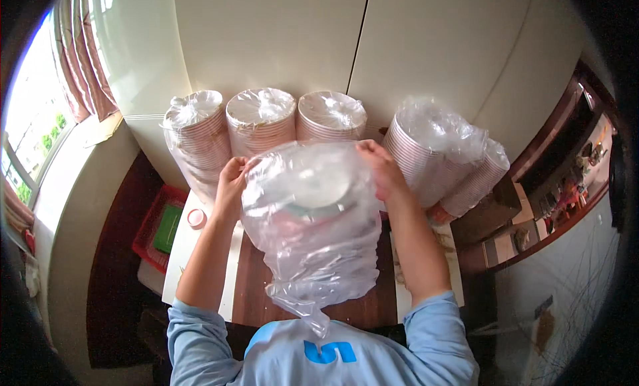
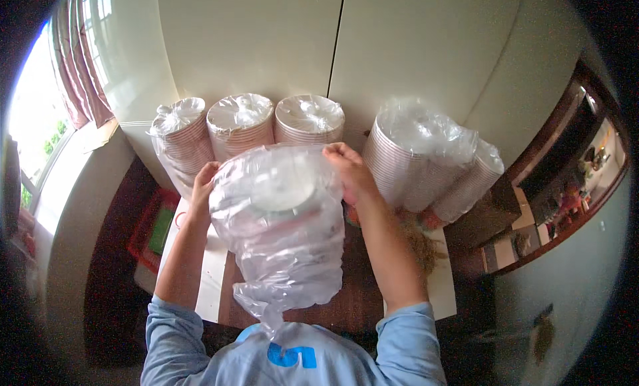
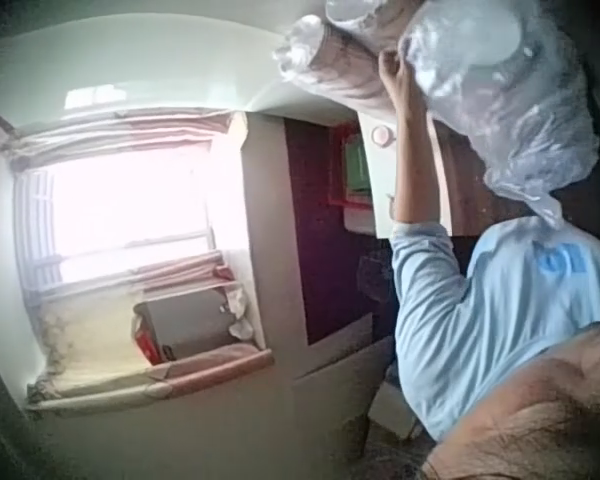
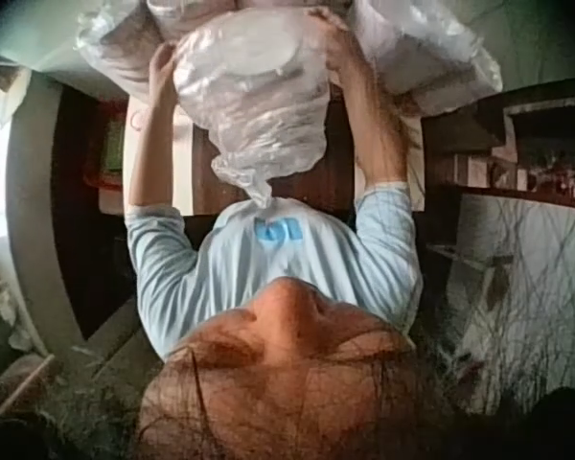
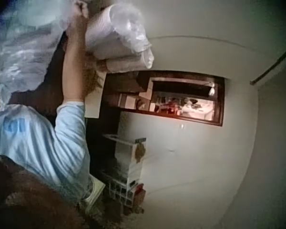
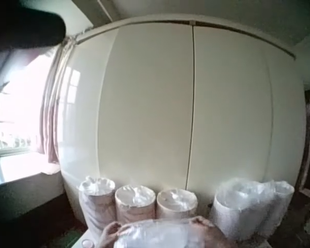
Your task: Tying strings onto paper buckets and packaging them into plastic sleeves.
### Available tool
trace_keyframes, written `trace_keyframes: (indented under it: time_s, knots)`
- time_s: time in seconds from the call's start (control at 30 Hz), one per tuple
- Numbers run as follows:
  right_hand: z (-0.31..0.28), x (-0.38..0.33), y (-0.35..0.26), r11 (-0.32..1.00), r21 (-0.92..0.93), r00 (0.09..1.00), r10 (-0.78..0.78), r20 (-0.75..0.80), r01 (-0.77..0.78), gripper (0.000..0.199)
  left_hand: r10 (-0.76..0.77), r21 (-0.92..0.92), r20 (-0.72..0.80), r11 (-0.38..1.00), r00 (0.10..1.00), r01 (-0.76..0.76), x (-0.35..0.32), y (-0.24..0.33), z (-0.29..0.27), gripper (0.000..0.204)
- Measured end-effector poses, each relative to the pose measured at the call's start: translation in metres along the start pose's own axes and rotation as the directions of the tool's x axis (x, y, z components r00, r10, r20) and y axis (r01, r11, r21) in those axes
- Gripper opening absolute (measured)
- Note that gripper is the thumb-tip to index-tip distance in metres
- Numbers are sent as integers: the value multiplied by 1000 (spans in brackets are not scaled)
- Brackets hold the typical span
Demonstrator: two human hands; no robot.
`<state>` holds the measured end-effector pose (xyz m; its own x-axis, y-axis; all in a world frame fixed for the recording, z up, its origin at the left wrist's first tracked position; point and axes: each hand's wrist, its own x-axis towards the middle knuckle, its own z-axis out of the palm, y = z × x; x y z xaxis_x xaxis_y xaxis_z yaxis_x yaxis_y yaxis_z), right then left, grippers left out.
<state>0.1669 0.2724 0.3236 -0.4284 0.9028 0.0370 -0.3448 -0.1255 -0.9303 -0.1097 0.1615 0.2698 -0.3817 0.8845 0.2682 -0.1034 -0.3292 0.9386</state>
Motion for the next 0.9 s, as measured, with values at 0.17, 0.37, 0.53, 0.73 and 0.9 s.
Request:
trace_keyframes:
  time_s: [0.17, 0.37, 0.53, 0.73, 0.9]
  knots:
    - [-32, 44, 79, 961, -245, 988, 143, 63, -124, 12, -347, -52, 176, 931, 921, 360, 33, -78, -53, 33]
    - [-97, 23, 197, 813, -582, 987, 105, 120, -16, 21, -316, -48, 150, 944, 937, 326, -56, -125, -86, 34]
    - [-132, -27, 294, 430, -882, 980, -125, 154, 193, 28, -288, -51, 134, 953, 948, 297, -103, -147, -110, 35]
    - [-136, -80, 325, 274, -962, 994, 101, 40, 11, 39, -245, -41, 54, 968, 968, 247, -62, -134, -58, 37]
    - [-103, -56, 212, 509, -861, 989, -127, -78, -2, 47, -214, -40, 22, 976, 977, 215, -81, -150, -45, 38]
